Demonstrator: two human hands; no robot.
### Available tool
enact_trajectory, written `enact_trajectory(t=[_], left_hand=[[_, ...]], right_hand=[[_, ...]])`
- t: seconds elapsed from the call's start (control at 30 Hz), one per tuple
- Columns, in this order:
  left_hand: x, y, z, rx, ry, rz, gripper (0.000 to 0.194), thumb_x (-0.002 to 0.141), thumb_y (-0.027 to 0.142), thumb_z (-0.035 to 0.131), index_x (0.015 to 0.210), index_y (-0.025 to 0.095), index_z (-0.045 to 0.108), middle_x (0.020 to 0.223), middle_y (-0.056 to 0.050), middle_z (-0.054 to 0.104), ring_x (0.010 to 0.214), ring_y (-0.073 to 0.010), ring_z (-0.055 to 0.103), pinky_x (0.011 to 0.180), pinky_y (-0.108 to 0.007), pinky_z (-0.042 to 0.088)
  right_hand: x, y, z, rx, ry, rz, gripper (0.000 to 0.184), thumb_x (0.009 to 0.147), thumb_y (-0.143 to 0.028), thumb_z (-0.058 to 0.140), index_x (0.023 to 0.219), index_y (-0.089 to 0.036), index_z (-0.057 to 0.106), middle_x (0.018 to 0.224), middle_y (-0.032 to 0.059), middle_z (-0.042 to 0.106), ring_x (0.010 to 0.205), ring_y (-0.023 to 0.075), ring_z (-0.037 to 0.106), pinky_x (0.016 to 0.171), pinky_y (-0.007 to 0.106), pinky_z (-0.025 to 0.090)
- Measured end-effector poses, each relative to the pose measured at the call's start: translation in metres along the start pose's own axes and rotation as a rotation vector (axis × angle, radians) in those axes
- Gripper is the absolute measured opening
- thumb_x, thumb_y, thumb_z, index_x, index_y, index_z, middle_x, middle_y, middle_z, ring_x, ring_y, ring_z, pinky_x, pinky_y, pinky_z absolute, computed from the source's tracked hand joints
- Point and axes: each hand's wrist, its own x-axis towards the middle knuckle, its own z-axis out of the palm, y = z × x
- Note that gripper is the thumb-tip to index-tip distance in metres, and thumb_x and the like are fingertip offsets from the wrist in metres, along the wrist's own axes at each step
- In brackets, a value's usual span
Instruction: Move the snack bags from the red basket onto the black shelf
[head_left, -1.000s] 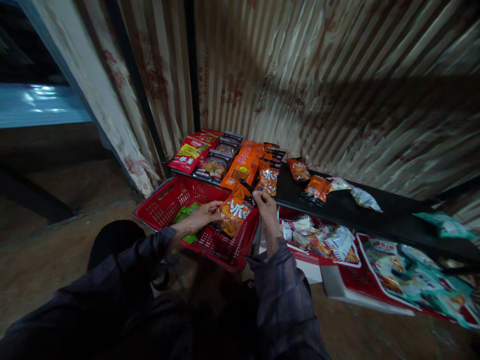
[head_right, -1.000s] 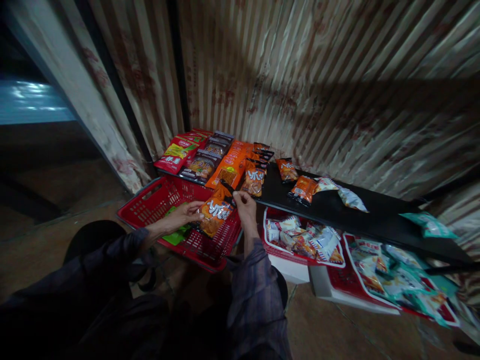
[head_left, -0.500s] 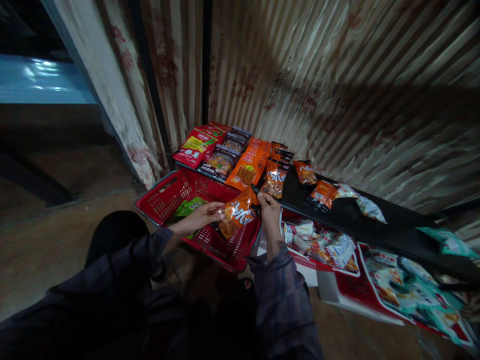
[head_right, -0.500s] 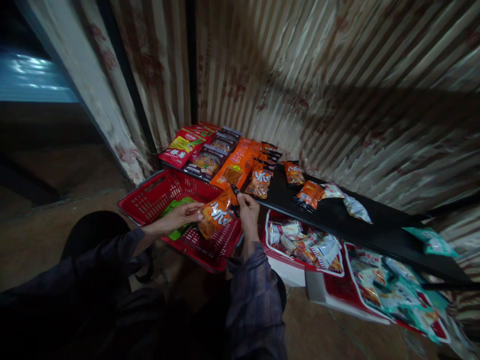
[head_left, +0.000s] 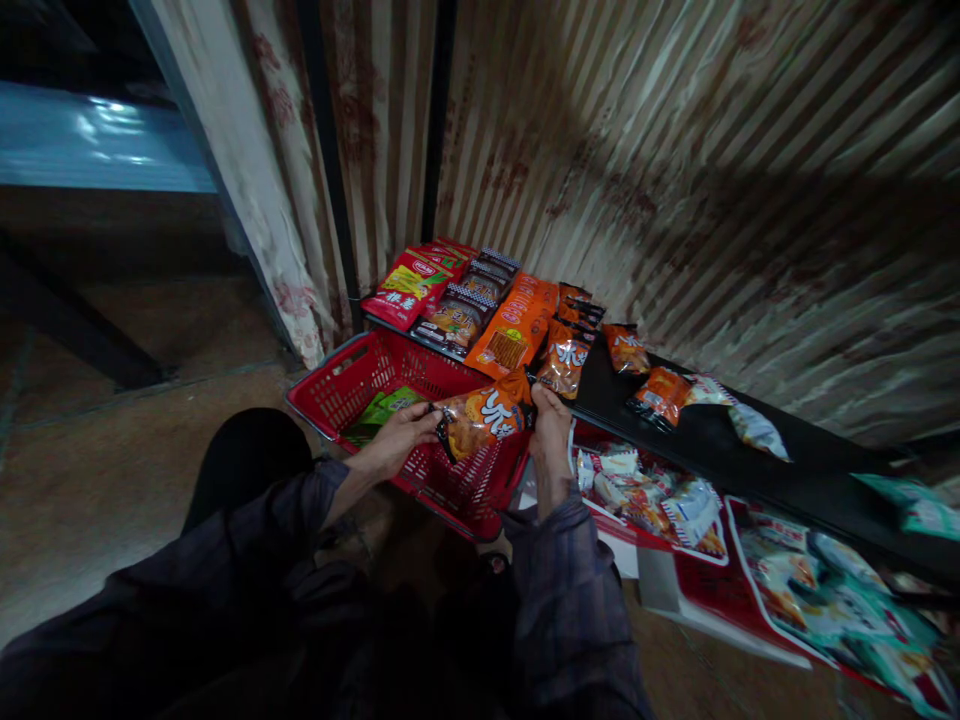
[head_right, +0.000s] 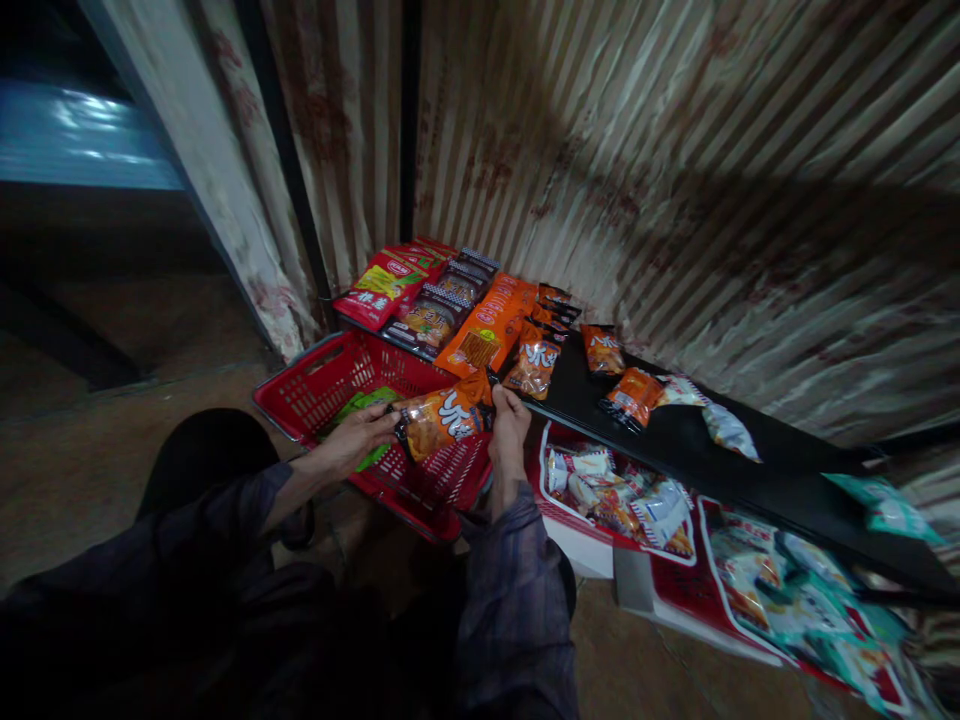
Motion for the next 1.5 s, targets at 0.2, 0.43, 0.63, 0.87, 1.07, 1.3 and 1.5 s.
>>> enact_trajectory(t=[0.2,0.43,0.63,0.87,1.07,1.3,1.5], left_hand=[[0.02,0.013,0.003,-0.003,0.309,0.131,0.038,0.059,0.046,0.082,0.072,0.014,0.068,0.066,0.0,0.065,0.061,-0.0115,0.055,0.057,-0.022,0.043],[0.044,0.068,0.003,0.151,0.285,0.179,0.029,0.066,0.039,0.078,0.061,0.015,0.064,0.055,0.003,0.059,0.05,-0.0103,0.05,0.05,-0.021,0.037],[0.045,0.072,-0.002,0.102,0.091,0.091,0.028,0.06,0.036,0.084,0.069,0.015,0.068,0.067,-0.001,0.067,0.062,-0.0132,0.059,0.059,-0.022,0.045],[0.035,0.049,-0.008,-0.052,0.208,-0.054,0.018,0.063,0.017,0.08,0.068,0.014,0.064,0.074,-0.002,0.065,0.07,-0.0149,0.064,0.062,-0.028,0.056],[0.025,0.048,0.001,-0.024,0.27,0.071,0.019,0.068,0.021,0.077,0.062,0.013,0.06,0.063,0.0,0.06,0.058,-0.0104,0.056,0.051,-0.022,0.052],[0.013,0.038,0.013,-0.028,0.235,0.086,0.029,0.065,0.032,0.08,0.062,0.015,0.058,0.065,0.0,0.06,0.06,-0.0118,0.058,0.052,-0.024,0.055],[0.002,0.029,0.01,-0.053,0.098,0.082,0.04,0.054,0.038,0.087,0.064,0.015,0.055,0.065,0.003,0.058,0.064,-0.012,0.059,0.056,-0.026,0.058]], right_hand=[[-0.01,-0.005,0.0,-0.035,-0.228,0.057,0.031,0.06,-0.043,0.082,0.08,-0.021,0.072,0.075,-0.0045,0.072,0.069,0.0111,0.063,0.07,0.024,0.05],[-0.015,-0.01,-0.004,-0.04,-0.36,0.259,0.028,0.058,-0.037,0.086,0.073,-0.019,0.069,0.07,-0.0023,0.073,0.061,0.0142,0.065,0.058,0.026,0.051],[-0.011,-0.002,-0.002,0.07,-0.212,0.222,0.022,0.061,-0.026,0.085,0.074,-0.021,0.067,0.068,-0.0035,0.073,0.061,0.014,0.066,0.057,0.026,0.053],[-0.01,0.005,-0.002,0.123,-0.148,0.234,0.018,0.062,-0.021,0.082,0.075,-0.021,0.069,0.069,-0.0026,0.074,0.061,0.0137,0.066,0.06,0.026,0.054],[-0.006,0.004,0.0,0.156,-0.076,0.249,0.021,0.06,-0.016,0.082,0.078,-0.02,0.072,0.076,-0.0022,0.076,0.072,0.0132,0.069,0.071,0.026,0.055],[-0.001,-0.001,-0.002,0.13,-0.032,0.191,0.02,0.063,-0.024,0.082,0.08,-0.019,0.073,0.079,-0.0014,0.076,0.071,0.0125,0.069,0.068,0.025,0.057],[-0.008,-0.008,-0.003,0.143,-0.059,0.14,0.026,0.063,-0.032,0.083,0.083,-0.019,0.073,0.081,-0.0004,0.077,0.071,0.0136,0.07,0.068,0.026,0.058]])
